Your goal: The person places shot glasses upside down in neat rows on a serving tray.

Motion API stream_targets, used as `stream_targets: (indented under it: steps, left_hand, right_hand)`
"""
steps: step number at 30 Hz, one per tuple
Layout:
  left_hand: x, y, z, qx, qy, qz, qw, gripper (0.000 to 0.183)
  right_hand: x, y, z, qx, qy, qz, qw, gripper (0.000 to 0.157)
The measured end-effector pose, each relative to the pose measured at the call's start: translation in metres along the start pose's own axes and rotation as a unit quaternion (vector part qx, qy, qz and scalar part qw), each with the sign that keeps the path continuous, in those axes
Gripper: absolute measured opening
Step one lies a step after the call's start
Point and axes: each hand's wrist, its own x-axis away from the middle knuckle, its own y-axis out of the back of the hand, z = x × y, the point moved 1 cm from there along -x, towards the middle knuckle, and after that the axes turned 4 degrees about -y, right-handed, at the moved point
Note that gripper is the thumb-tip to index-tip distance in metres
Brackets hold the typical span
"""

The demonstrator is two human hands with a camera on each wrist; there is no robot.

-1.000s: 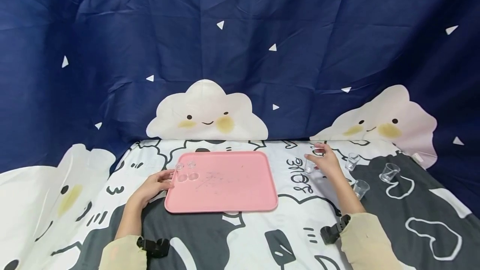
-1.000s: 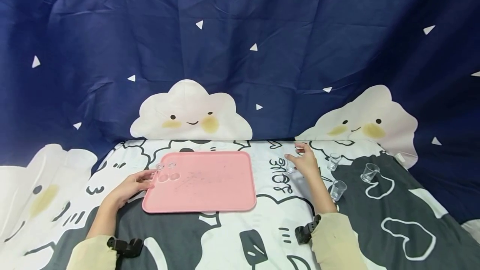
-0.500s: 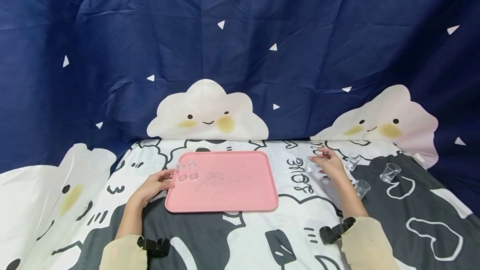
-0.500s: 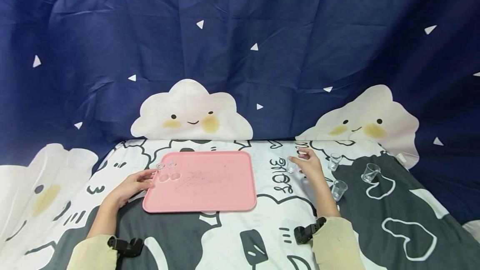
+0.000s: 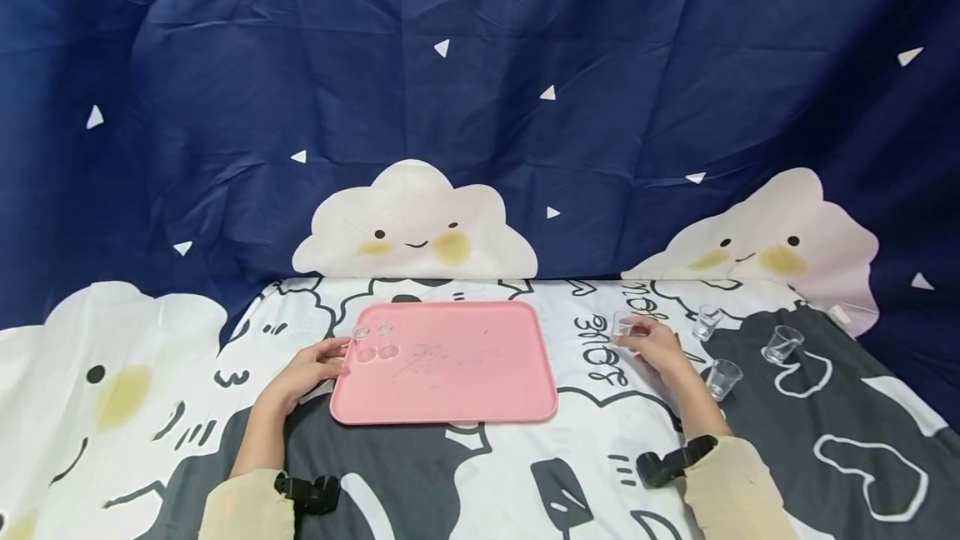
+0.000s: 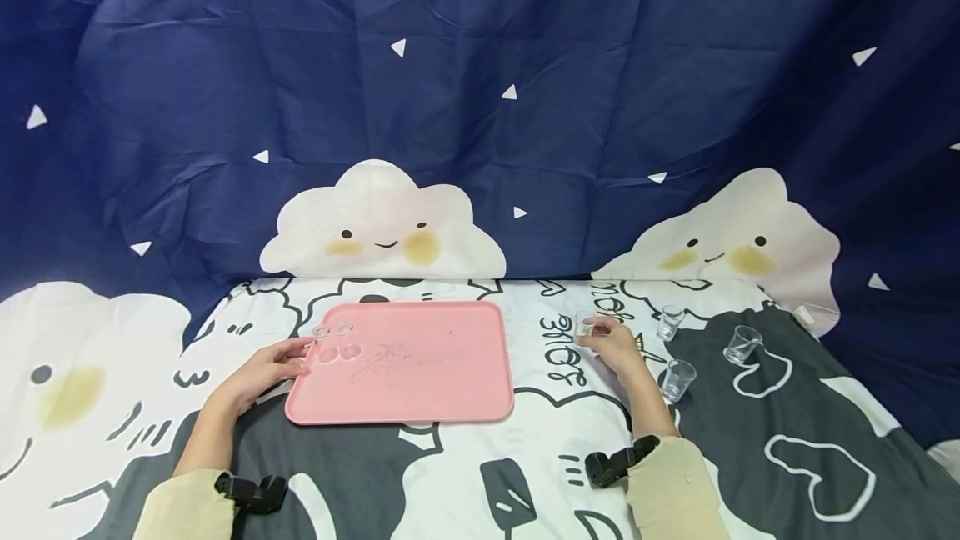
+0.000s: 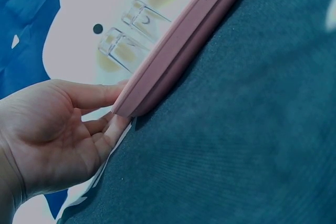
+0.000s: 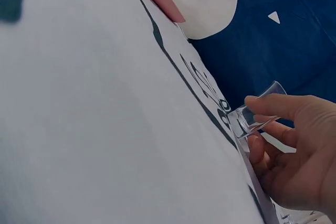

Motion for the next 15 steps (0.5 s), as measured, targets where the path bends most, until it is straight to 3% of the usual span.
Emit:
stream_targets:
  steps: [15]
  left_hand:
    - [0.0008,0.0003,-0.0013,-0.004,0.008,0.004,1.0,0.056]
  right_hand:
    - [0.0022,-0.0041,-0.003,0.116,0.048,-0.032,0.992,0.041]
